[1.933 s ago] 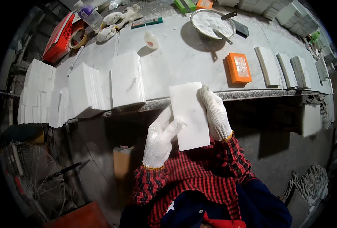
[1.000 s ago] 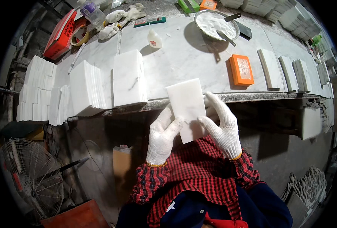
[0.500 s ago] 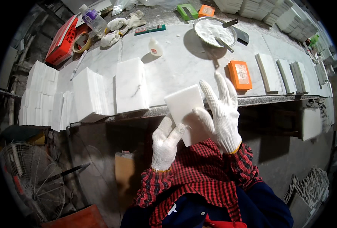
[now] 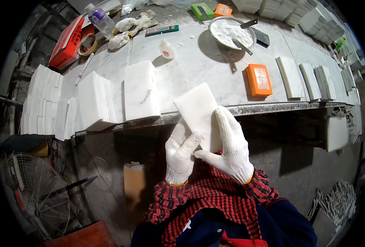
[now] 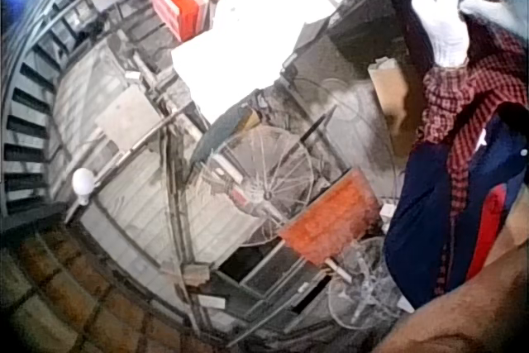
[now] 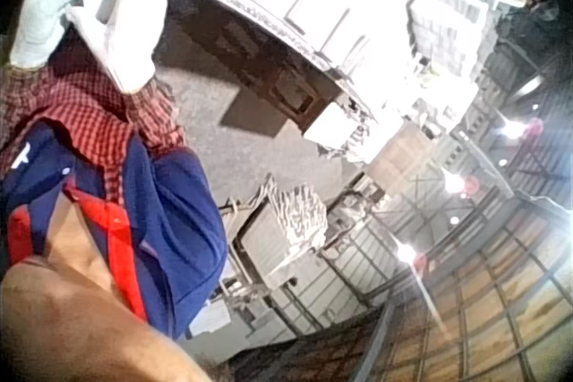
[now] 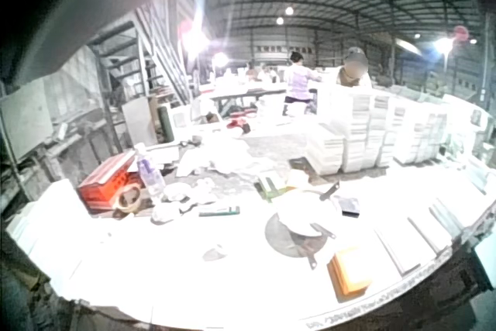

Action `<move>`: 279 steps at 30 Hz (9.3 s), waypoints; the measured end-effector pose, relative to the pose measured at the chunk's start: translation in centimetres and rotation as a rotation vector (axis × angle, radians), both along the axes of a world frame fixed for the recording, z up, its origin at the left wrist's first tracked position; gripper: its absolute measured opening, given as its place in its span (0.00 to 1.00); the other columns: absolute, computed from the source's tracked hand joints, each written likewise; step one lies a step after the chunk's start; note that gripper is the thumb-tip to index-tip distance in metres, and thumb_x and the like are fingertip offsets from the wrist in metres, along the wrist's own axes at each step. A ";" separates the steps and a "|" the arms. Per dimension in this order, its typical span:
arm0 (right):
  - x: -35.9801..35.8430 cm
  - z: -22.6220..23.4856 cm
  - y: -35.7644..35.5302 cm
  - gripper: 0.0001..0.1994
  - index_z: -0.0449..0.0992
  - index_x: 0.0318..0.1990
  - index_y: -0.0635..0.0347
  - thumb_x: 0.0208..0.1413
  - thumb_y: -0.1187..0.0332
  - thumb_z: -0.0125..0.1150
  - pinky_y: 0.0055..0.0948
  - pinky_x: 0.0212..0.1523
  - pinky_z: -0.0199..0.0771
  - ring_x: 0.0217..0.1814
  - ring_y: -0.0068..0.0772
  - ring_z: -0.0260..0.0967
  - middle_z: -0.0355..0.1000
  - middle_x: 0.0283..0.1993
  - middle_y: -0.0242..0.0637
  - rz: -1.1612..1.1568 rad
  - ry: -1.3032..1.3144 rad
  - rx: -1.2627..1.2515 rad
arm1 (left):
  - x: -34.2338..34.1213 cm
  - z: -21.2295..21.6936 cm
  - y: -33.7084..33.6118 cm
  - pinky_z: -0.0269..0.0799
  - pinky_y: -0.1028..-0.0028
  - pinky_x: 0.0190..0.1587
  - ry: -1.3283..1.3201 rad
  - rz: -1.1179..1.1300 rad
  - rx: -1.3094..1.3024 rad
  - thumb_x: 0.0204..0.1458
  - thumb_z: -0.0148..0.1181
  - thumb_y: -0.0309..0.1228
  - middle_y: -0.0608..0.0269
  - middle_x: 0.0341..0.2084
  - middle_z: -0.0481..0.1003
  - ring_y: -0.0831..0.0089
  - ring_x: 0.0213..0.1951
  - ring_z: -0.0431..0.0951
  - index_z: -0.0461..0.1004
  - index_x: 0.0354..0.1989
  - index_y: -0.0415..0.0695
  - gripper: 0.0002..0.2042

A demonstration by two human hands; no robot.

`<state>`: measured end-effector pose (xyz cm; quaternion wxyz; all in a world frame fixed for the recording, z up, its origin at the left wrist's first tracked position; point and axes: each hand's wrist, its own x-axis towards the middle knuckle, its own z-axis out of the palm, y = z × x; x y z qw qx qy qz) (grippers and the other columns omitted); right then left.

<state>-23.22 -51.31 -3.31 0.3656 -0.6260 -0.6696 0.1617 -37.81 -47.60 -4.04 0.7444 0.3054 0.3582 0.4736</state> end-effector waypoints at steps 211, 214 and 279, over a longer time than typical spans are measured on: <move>-2.0 2.9 6.6 0.16 0.77 0.49 0.63 0.70 0.58 0.53 0.21 0.36 0.69 0.35 0.16 0.69 0.75 0.38 0.28 -0.081 1.371 -0.503 | -1.6 3.8 5.6 0.69 0.57 0.64 -0.327 0.043 -0.124 0.69 0.45 0.51 0.50 0.62 0.69 0.57 0.62 0.71 0.57 0.70 0.37 0.32; -0.7 1.8 4.3 0.16 0.75 0.52 0.64 0.70 0.59 0.55 0.21 0.34 0.69 0.34 0.19 0.71 0.77 0.38 0.33 0.006 1.390 -0.625 | -1.5 4.0 6.2 0.69 0.51 0.63 -0.404 0.018 -0.106 0.68 0.43 0.55 0.48 0.61 0.70 0.54 0.60 0.73 0.58 0.69 0.37 0.33; 7.5 -1.4 3.0 0.44 0.50 0.77 0.53 0.63 0.30 0.39 0.44 0.36 0.78 0.39 0.61 0.74 0.60 0.66 0.72 0.664 2.192 -0.273 | -6.2 0.3 12.9 0.57 0.51 0.69 1.681 0.025 0.997 0.53 0.65 0.44 0.49 0.66 0.64 0.42 0.69 0.58 0.69 0.65 0.47 0.31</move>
